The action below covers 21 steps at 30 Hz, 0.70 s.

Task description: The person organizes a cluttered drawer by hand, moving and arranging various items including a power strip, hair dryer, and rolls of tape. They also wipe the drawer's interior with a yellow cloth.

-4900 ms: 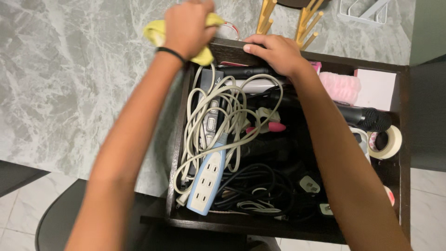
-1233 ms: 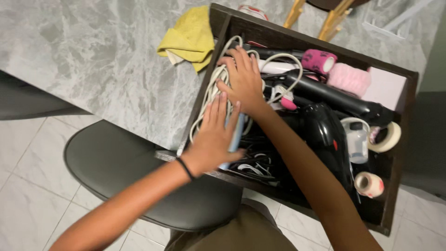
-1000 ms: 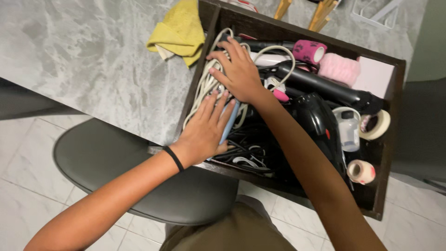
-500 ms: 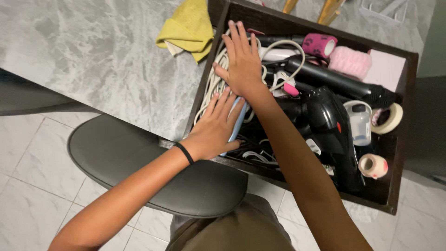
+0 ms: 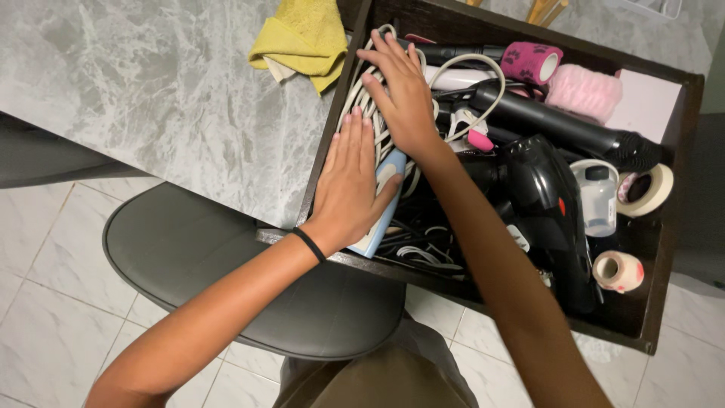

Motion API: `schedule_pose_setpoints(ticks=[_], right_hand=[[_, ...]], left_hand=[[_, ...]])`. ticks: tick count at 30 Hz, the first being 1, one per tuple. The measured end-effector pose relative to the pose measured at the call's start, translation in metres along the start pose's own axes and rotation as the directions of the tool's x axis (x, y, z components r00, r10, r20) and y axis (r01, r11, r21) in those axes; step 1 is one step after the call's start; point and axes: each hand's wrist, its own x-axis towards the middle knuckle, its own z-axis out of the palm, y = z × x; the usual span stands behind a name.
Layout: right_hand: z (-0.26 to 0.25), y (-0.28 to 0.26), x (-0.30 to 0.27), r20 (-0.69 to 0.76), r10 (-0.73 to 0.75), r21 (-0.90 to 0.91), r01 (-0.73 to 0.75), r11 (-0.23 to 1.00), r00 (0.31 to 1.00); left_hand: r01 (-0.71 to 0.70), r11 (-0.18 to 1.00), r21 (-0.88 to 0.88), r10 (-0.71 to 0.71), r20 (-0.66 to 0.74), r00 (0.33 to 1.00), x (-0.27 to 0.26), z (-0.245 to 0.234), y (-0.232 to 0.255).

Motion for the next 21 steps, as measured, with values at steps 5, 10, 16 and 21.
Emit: schedule_pose_setpoints(ticks=[5,10,16,21], right_hand=[[-0.028,0.021,-0.014,0.047,0.061,0.206,-0.070,0.976,0.997],[-0.021,0.036,-0.027,0.053,0.124,0.295,-0.134,0.946,0.991],[-0.022,0.043,-0.024,0.032,-0.006,0.228,-0.001,0.974,0.999],[-0.034,0.045,-0.039,0.002,0.075,0.320,-0.072,0.945,0.997]], left_hand=[[0.015,1.000,-0.025,-0.014,0.030,0.999,0.003,-0.002,0.003],[-0.037,0.995,0.089,0.040,-0.027,0.999,0.024,0.000,0.009],[-0.025,0.982,0.187,0.023,0.012,1.000,0.057,0.008,0.006],[-0.011,0.975,0.221,0.010,0.005,1.000,0.054,0.013,0.004]])
